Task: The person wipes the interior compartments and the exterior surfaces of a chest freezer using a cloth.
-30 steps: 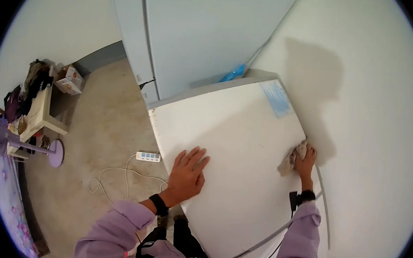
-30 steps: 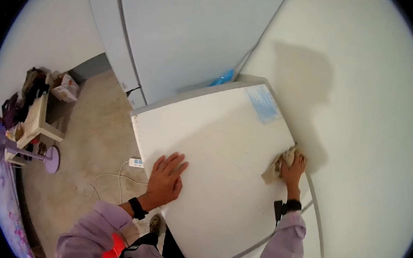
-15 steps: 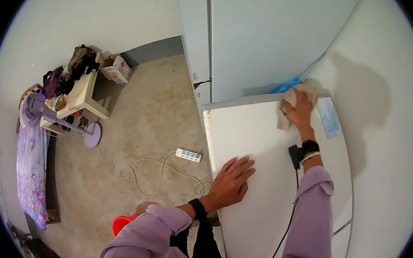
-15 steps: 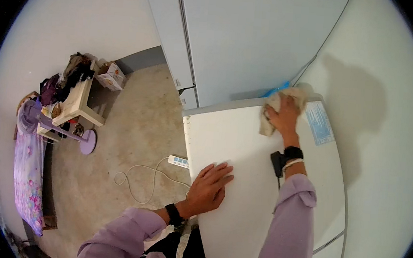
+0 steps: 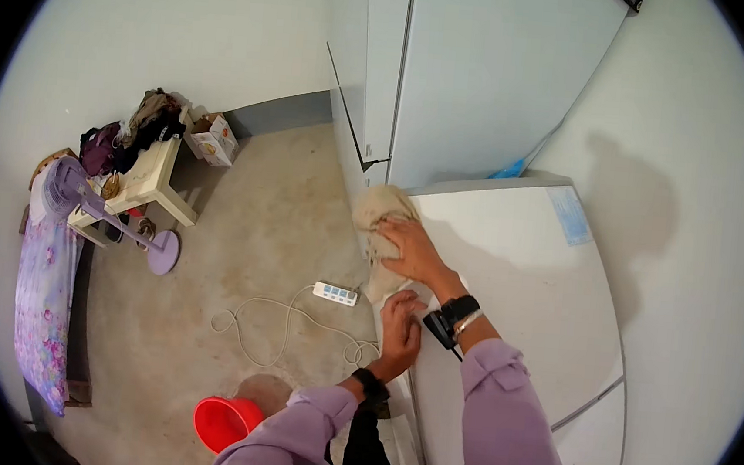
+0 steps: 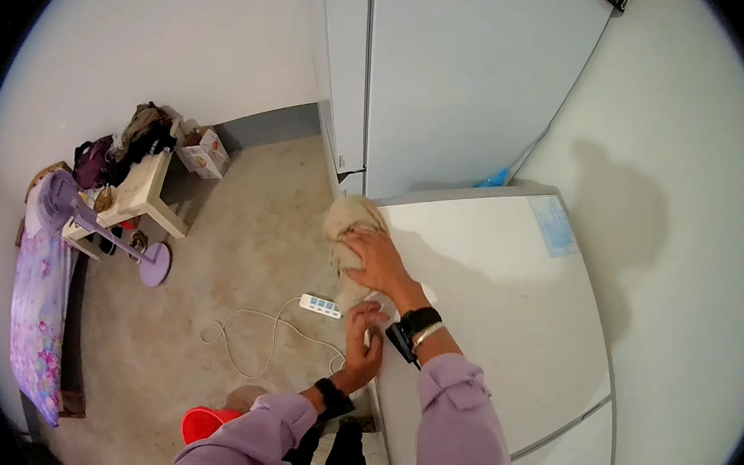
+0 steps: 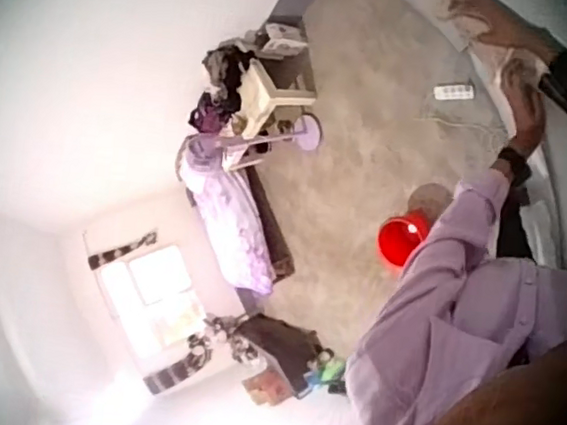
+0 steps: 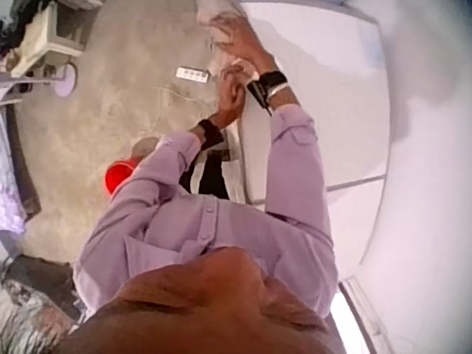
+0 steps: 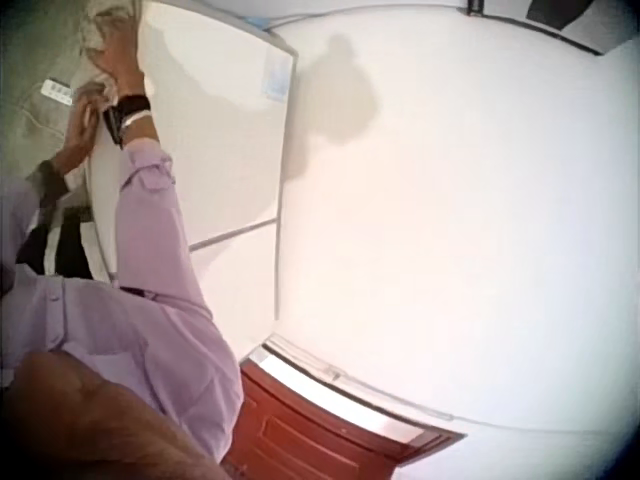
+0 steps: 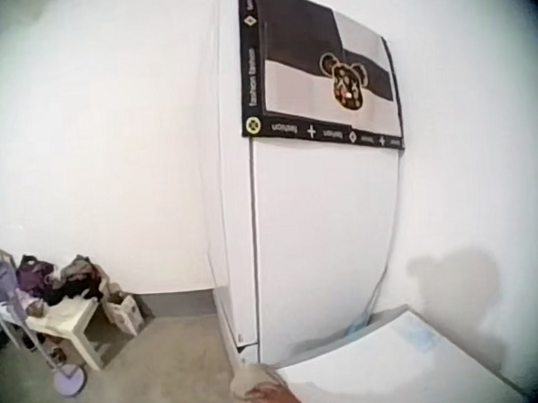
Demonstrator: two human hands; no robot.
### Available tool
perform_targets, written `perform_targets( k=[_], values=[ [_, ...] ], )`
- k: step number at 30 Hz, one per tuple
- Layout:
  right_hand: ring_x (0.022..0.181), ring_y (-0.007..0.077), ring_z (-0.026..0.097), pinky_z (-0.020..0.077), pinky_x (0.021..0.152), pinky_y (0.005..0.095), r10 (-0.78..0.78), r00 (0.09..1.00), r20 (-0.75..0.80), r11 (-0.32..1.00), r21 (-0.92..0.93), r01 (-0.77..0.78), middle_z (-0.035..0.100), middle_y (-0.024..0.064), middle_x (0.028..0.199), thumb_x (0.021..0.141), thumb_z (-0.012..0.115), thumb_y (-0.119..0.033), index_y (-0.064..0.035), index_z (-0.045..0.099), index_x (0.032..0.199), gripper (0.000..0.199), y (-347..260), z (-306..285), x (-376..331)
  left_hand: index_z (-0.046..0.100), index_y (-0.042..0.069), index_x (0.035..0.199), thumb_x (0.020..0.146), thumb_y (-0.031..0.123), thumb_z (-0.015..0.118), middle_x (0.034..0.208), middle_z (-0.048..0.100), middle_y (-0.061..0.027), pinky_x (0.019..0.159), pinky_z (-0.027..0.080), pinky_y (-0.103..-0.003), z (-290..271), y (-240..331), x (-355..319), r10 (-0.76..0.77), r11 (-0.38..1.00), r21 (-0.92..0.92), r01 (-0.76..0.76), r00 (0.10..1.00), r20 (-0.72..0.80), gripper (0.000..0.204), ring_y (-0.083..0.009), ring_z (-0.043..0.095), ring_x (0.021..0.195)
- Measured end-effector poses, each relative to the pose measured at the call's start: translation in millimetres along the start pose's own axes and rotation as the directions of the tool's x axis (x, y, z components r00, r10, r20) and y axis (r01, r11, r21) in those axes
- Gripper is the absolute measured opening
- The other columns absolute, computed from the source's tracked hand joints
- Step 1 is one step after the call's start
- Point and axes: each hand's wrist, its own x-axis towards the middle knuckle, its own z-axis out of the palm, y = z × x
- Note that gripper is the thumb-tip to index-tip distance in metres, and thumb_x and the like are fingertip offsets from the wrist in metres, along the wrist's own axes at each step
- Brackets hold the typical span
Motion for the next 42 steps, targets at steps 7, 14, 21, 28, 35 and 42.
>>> perform_targets(
  k=[7,14,21,28,35,42],
  values=[
    [0.121,0.0331,0.045,0.0338,0.104,0.0429,0.071,0.997,-0.03,0.997,-0.015,-0.071,0.052,0.0159,0.127,0.061,0.075,-0.014,-0.0047,0.055,0.121,0.064,-42,-45,-110,0.044,-0.003,0.119,0.075,-0.003,0.049,0.113,0.049,-0.0221,0.097,0.034,-0.045,-34,-30,-4,-0.049,0.982,0.178,0.059,0.997,-0.061,0.044,-0.0402,0.045,0.108],
    [0.121,0.0341,0.045,0.0366,0.102,0.0405,0.603,0.752,-0.265,0.753,-0.124,-0.647,0.051,0.0174,0.127,0.062,0.076,-0.012,-0.0066,0.049,0.127,0.07,0,-153,-288,0.031,-0.007,0.133,0.09,0.021,0.05,0.127,0.043,-0.0269,0.097,0.035,-0.047,5,-58,65,-0.411,0.868,0.267,0.419,0.907,-0.089,0.055,-0.0413,0.043,0.116],
    [0.11,0.0378,0.053,0.0429,0.094,0.0436,0.776,0.405,-0.484,0.31,-0.267,-0.913,0.057,0.0227,0.118,0.067,0.071,-0.024,-0.002,0.056,0.114,0.054,67,-227,-302,0.023,-0.007,0.136,0.089,0.031,0.053,0.129,0.038,-0.0309,0.093,0.039,-0.049,23,-43,96,-0.434,0.812,0.316,0.491,0.869,-0.237,0.068,-0.044,0.045,0.114],
    [0.104,0.0366,0.057,0.0436,0.091,0.0433,0.792,0.36,-0.492,0.374,-0.075,-0.924,0.062,0.0209,0.105,0.07,0.067,-0.032,-0.0028,0.059,0.108,0.049,153,-237,-219,0.023,-0.01,0.134,0.091,0.033,0.051,0.122,0.041,-0.0325,0.09,0.042,-0.046,15,-42,92,-0.363,0.832,0.371,0.413,0.91,-0.2,0.067,-0.0467,0.048,0.107],
    [0.109,0.0377,0.053,0.0425,0.091,0.048,0.753,0.549,-0.362,0.444,-0.337,-0.831,0.059,0.0163,0.115,0.071,0.061,-0.032,-0.0104,0.054,0.118,0.052,162,-236,-122,0.024,-0.011,0.134,0.091,0.033,0.052,0.12,0.042,-0.0318,0.089,0.042,-0.046,27,-44,92,-0.333,0.815,0.427,0.392,0.919,-0.209,0.068,-0.0456,0.049,0.105],
    [0.103,0.0362,0.057,0.0439,0.088,0.0489,0.535,0.806,-0.253,0.605,-0.552,-0.574,0.061,0.0216,0.107,0.071,0.065,-0.026,-0.0041,0.054,0.112,0.048,150,-182,-42,0.023,-0.012,0.134,0.09,0.031,0.053,0.123,0.04,-0.0318,0.09,0.042,-0.046,26,-35,95,-0.435,0.808,0.357,0.468,0.884,-0.175,0.069,-0.0453,0.047,0.108]
  ],
)
